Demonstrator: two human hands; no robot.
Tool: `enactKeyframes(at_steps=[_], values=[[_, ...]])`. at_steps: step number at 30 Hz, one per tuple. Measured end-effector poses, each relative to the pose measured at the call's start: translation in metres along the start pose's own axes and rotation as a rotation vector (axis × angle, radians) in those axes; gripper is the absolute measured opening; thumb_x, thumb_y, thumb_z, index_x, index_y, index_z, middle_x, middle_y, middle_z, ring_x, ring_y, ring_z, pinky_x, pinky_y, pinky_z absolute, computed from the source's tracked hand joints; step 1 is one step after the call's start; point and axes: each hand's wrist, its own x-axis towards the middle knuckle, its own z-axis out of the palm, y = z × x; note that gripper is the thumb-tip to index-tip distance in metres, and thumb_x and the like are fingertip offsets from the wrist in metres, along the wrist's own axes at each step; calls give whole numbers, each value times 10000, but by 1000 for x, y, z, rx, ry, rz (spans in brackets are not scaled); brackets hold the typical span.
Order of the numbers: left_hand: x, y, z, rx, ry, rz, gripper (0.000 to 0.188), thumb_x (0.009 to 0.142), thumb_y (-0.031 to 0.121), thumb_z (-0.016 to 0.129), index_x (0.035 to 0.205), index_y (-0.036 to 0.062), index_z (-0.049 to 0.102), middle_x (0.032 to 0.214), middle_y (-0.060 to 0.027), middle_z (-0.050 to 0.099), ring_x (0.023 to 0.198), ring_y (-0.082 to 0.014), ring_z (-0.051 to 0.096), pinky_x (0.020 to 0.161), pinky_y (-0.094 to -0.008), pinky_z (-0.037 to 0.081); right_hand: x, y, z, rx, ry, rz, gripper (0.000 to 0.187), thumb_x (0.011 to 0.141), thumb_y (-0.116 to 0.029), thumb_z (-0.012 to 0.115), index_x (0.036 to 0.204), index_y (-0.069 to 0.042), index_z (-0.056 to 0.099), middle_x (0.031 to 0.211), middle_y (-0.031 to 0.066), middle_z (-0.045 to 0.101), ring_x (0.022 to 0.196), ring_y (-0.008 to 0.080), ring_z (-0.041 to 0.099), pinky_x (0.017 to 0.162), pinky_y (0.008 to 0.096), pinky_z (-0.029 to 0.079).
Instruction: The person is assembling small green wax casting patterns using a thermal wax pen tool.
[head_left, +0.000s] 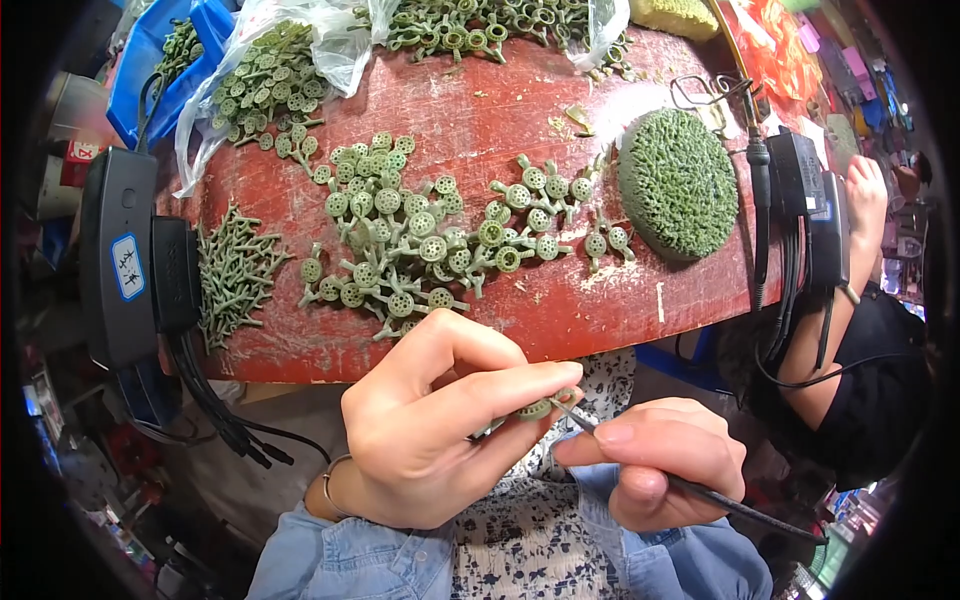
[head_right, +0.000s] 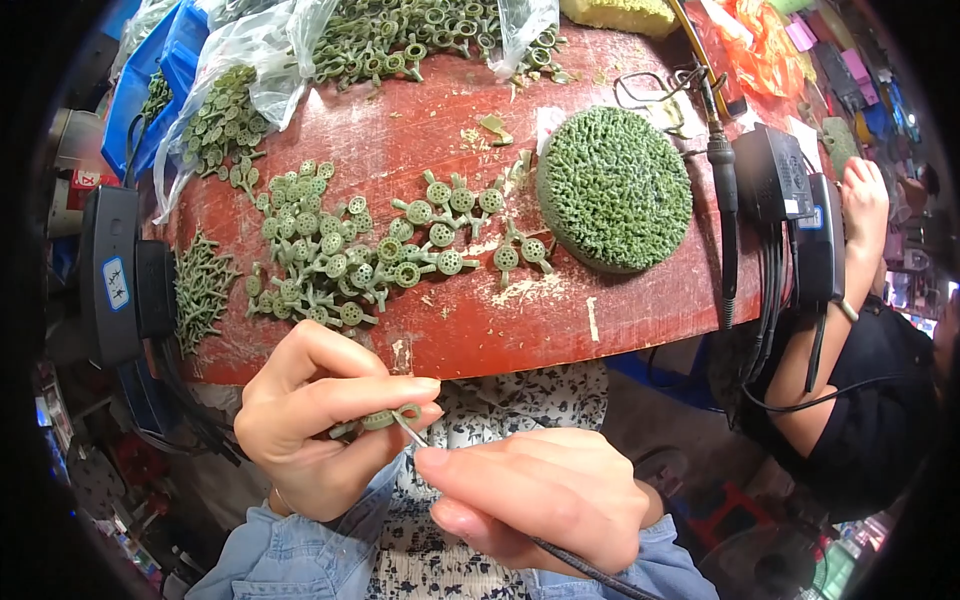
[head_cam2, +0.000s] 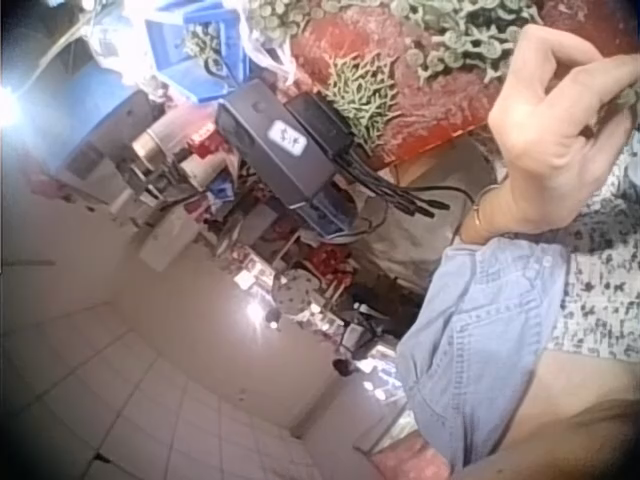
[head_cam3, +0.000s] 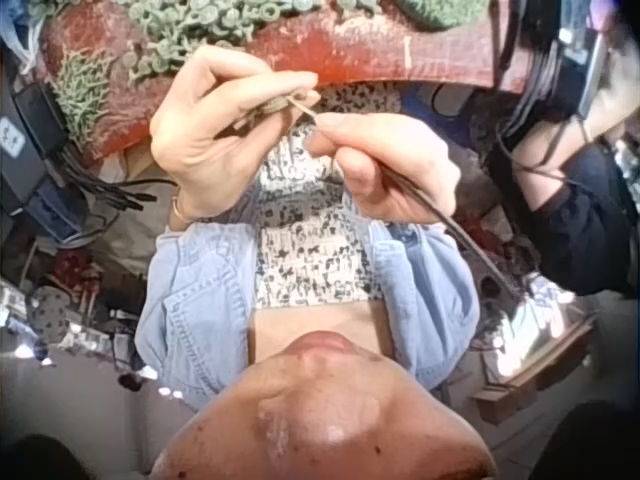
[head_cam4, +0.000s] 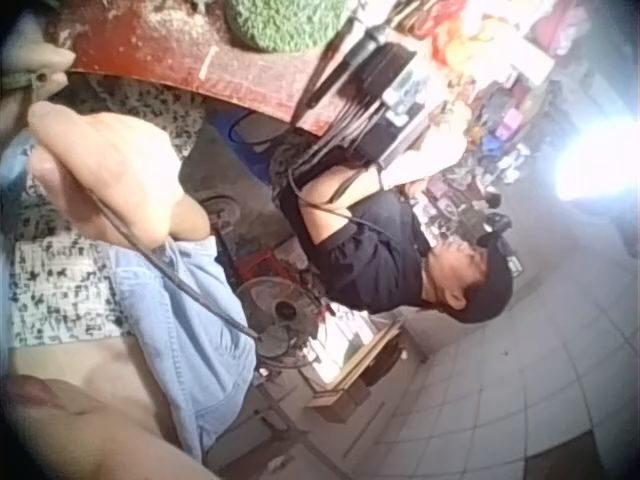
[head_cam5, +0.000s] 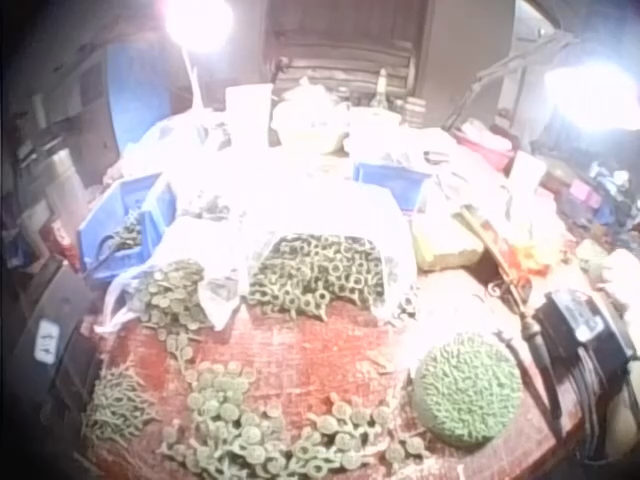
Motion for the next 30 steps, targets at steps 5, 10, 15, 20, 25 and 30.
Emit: enactKeyframes(at_steps=[5,10,15,20,25,30], values=[[-5,-1,7,15,89,-37,354,558,-91,718,875,64,701,731,-30,534,585,-88,507,482,-201,375,-4,1,6,-125,27,-20,287,727,-1,689,974,83,568,725,155,652,558,224,643,467,282,511],[-4,-5,9,31,100,10,352,550,-84,734,867,64,701,724,-26,532,582,-91,505,484,-206,375,-3,-2,11,-249,60,-28,210,843,-128,569,960,43,535,641,137,636,510,197,624,466,268,501],[-1,4,5,30,76,-25,327,558,-33,777,860,66,701,714,-27,525,571,-100,494,477,-209,360,-8,-6,2,-303,194,134,224,823,-53,606,997,77,552,706,157,646,563,208,642,516,296,528],[-5,-1,7,26,89,-12,347,557,-63,755,873,68,699,717,-30,526,578,-103,506,482,-212,373,-8,-1,0,-153,39,-44,261,807,-66,636,997,89,545,743,173,644,574,234,646,493,307,525],[-5,1,6,33,75,5,365,551,-94,729,876,69,699,724,-35,532,591,-107,522,493,-219,396,-4,3,5,-105,34,-97,258,791,-37,643,995,89,547,743,169,642,552,225,634,489,298,522],[-3,4,9,85,113,27,361,545,-98,724,867,64,696,723,-39,532,592,-111,530,501,-225,418,-8,-2,0,-212,75,42,225,804,-21,621,987,89,549,722,162,636,543,217,630,485,294,519]])
